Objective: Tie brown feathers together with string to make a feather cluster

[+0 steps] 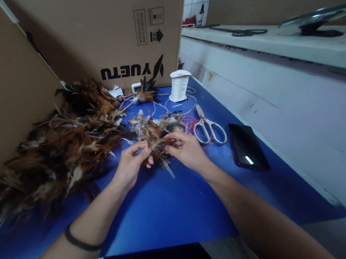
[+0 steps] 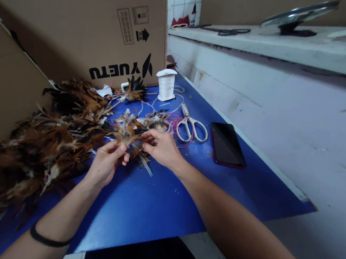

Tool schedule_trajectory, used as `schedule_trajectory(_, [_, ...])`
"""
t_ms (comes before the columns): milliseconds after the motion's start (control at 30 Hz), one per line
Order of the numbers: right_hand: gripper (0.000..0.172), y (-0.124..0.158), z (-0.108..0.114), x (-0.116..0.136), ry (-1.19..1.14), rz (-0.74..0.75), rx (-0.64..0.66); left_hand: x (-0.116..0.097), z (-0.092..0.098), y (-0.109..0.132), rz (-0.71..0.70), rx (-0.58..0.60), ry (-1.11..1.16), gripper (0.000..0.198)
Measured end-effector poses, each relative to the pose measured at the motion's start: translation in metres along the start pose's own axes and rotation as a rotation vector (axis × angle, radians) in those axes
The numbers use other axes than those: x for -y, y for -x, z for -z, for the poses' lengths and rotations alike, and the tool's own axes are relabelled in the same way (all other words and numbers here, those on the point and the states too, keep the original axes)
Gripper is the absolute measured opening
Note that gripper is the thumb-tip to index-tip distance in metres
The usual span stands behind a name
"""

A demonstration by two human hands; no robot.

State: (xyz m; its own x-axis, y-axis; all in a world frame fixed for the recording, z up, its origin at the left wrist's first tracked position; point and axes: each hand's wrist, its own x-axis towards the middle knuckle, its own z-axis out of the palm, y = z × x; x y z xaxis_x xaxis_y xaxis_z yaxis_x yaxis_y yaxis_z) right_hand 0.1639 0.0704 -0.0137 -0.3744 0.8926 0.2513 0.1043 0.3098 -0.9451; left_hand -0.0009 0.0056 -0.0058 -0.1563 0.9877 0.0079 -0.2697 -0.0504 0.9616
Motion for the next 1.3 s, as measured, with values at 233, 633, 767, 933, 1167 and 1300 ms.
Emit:
schedule_trajectory(233, [0.022,0.004,-0.004,-0.002,0.081,0.063,0.013,0.006,-0.001,0.001,0.001,0.044,-0.060,0.020])
schedule_trajectory(633, [0.019,0.006,-0.008,0.007,0.067,0.051,0.053,0.008,0.002,-0.001,-0.048,0.020,-0.108,0.016])
schedule_trajectory(767, [0.019,0.006,-0.007,0.006,0.053,0.016,0.036,0.007,0.002,-0.001,-0.049,0.004,-0.112,0.016])
schedule_trajectory(933, [0.020,0.006,-0.004,0.005,0.062,-0.004,0.007,0.004,0.001,-0.002,-0.039,-0.057,-0.029,0.020])
schedule_trajectory(1167, [0.020,0.006,-0.003,0.005,0.088,0.004,0.000,0.001,0.001,-0.002,0.007,-0.047,0.049,0.024])
schedule_trajectory(1300, [0.020,0.006,-0.004,0.007,0.092,0.012,0.007,0.002,0.001,-0.001,0.026,-0.031,0.064,0.025])
